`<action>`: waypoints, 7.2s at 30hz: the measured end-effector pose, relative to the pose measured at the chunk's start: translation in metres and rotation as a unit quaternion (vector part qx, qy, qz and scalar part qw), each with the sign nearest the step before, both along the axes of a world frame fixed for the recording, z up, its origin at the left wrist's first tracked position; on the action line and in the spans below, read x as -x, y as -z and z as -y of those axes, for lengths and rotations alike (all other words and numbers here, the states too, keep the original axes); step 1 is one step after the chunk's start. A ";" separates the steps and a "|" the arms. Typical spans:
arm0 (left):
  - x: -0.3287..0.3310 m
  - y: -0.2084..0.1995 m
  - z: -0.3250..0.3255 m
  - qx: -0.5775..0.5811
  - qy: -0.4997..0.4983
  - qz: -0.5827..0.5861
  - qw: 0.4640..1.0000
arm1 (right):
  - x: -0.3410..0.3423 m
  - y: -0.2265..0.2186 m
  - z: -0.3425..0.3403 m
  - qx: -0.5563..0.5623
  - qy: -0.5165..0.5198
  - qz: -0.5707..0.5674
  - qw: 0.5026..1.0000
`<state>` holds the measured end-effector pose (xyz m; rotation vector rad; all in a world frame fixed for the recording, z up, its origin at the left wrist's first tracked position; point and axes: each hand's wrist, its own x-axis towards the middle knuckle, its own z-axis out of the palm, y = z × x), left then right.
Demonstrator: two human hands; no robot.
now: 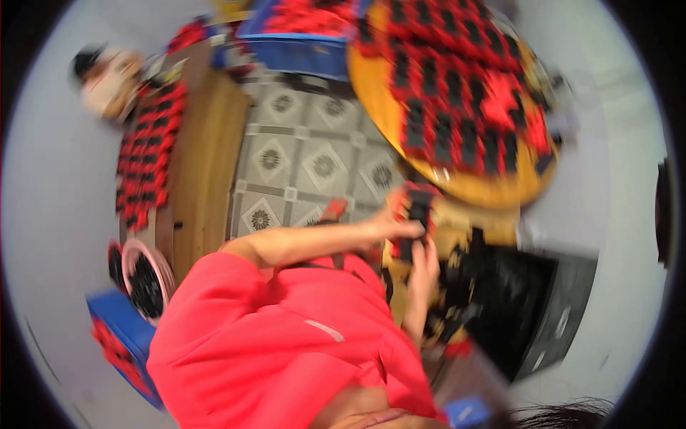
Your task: The person assembles plastic casings by snapping black inserts into red plastic frames by hand, arranges the assembled parts onto tables, and gathers additional frame components from the floor to assemble more.
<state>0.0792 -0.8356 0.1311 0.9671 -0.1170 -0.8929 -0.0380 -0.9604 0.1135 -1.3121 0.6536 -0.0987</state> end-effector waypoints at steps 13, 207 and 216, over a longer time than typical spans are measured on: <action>-0.039 0.154 0.011 -0.257 0.148 -0.213 0.931 | 0.061 0.208 -0.011 0.193 0.282 -0.287 0.895; 0.747 0.227 0.164 -0.485 -0.159 0.096 0.855 | 0.776 0.204 0.271 -0.040 0.044 -0.154 0.986; 0.417 0.220 0.014 -0.477 -0.106 0.158 0.858 | 0.578 0.216 0.059 -0.090 -0.041 -0.056 0.994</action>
